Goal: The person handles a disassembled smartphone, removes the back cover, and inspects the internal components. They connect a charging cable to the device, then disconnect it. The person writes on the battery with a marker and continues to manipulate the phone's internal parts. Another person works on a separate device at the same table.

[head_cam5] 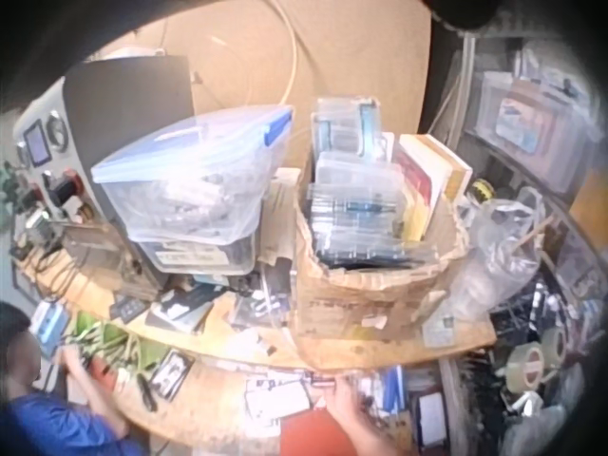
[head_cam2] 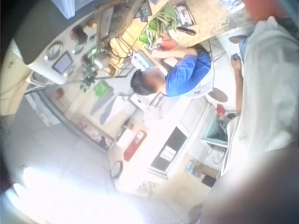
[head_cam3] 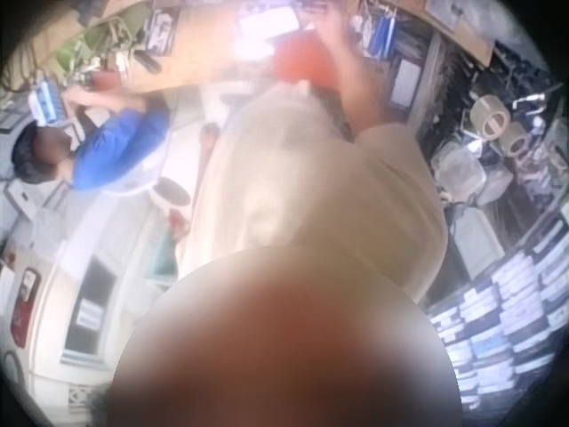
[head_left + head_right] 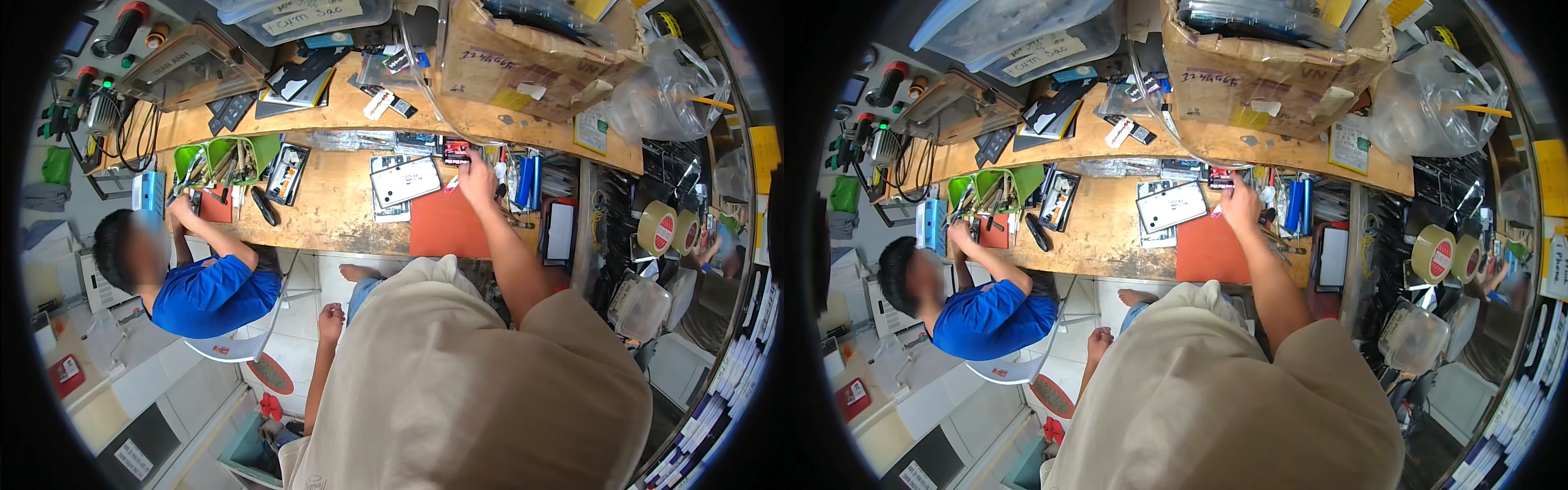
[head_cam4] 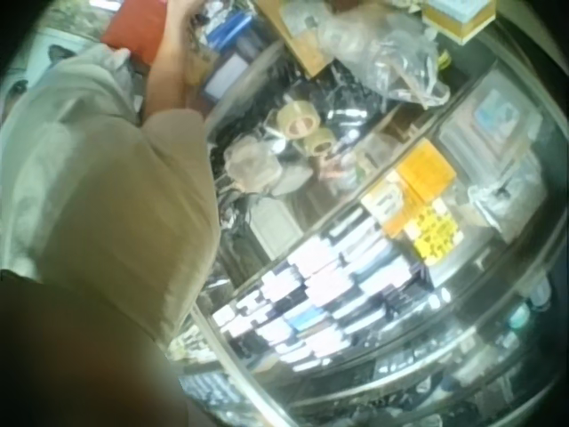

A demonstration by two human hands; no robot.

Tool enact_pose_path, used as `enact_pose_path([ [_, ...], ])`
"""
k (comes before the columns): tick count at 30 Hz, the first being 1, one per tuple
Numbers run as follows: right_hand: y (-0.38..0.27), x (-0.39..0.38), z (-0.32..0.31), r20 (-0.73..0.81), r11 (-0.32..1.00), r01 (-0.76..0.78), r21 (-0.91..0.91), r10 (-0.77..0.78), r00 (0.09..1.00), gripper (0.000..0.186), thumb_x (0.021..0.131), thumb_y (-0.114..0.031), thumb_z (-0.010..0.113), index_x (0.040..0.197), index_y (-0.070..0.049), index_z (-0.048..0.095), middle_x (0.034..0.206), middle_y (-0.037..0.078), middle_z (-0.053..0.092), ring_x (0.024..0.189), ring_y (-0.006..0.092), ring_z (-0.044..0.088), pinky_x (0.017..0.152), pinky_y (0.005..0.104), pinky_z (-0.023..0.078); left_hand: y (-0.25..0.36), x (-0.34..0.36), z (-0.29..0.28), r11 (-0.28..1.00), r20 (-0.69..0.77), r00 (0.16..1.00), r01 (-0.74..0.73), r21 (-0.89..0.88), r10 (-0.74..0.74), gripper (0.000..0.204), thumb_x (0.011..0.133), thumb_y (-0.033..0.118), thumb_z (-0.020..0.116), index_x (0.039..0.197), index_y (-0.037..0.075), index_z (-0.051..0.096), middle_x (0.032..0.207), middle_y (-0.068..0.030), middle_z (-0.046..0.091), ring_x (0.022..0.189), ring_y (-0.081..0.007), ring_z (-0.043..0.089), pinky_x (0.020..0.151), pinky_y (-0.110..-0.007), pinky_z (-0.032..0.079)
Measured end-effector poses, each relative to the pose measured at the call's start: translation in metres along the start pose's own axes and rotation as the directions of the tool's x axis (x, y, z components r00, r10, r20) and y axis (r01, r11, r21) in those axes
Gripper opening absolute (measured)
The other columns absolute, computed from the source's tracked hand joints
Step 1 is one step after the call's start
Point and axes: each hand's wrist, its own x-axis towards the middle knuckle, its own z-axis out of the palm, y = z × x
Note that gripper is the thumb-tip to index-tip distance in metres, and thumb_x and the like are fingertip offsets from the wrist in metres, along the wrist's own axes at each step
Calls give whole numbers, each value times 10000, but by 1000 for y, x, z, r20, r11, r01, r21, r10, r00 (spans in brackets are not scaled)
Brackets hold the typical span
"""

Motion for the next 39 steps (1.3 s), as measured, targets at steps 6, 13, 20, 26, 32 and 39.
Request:
enact_pose_path([
  [6, 24, -101, 29, 78, 1000, 22, 4, -22, 997, 179, 912, -226, 572, 976, -62, 602, 897, 235, 713, 836, 433, 695, 757, 597, 530, -42, -16, -1, 993, -78, 990, 121, 2, -120, 230, 1006, 240, 606, 1079, 26, 646, 760, -36, 647, 624, -116, 599, 562, -270, 470],
  [13, 11, -48, 18, 276, 957, -265, -121, 289, 917, 475, 856, -362, 683, 1210, -62, 582, 1077, 229, 684, 892, 431, 695, 799, 540, 557, -59, -5, 4, 966, -22, 1000, 0, 259, 5, 250, 997, 228, 615, 1059, -5, 681, 776, -73, 698, 632, -129, 627, 588, -281, 489],
  [20, -43, 28, 8, 10, 944, -164, -285, 174, 985, 924, 727, -503, 828, 1375, 31, 441, 1328, 268, 553, 1245, 393, 548, 1013, 458, 489, 3, 25, 8, 991, -2, 996, 92, 97, -92, 212, 976, 177, 604, 1091, 10, 666, 827, -64, 661, 699, -141, 623, 615, -282, 512],
  [26, -51, 49, 6, 196, 915, -236, -327, 310, 930, 964, 702, -473, 854, 1369, 73, 422, 1304, 252, 609, 1123, 392, 661, 938, 436, 557, 54, 25, 18, 996, 48, 995, -86, -2, 86, 228, 1018, 263, 598, 1131, 70, 640, 870, -14, 646, 739, -106, 597, 652, -251, 482],
  [32, -22, 47, -19, 254, 955, -285, -85, 297, 920, 865, 648, -467, 866, 1255, 63, 551, 1144, 253, 702, 1090, 358, 689, 940, 436, 543, 118, -10, 54, 974, 75, 996, -25, -223, 43, 207, 1011, 216, 597, 1127, 49, 636, 893, -35, 648, 802, -131, 623, 729, -280, 521],
  [39, -64, -90, -86, 626, 723, -389, 570, -76, 776, 901, 764, -154, 863, 1481, 89, 375, 1097, 141, 697, 937, 198, 686, 806, 361, 568, 241, -13, 99, 782, 305, 910, -32, -623, 280, 491, 1040, 453, 522, 1326, 54, 540, 1097, -89, 641, 1052, -211, 613, 940, -371, 486],
])
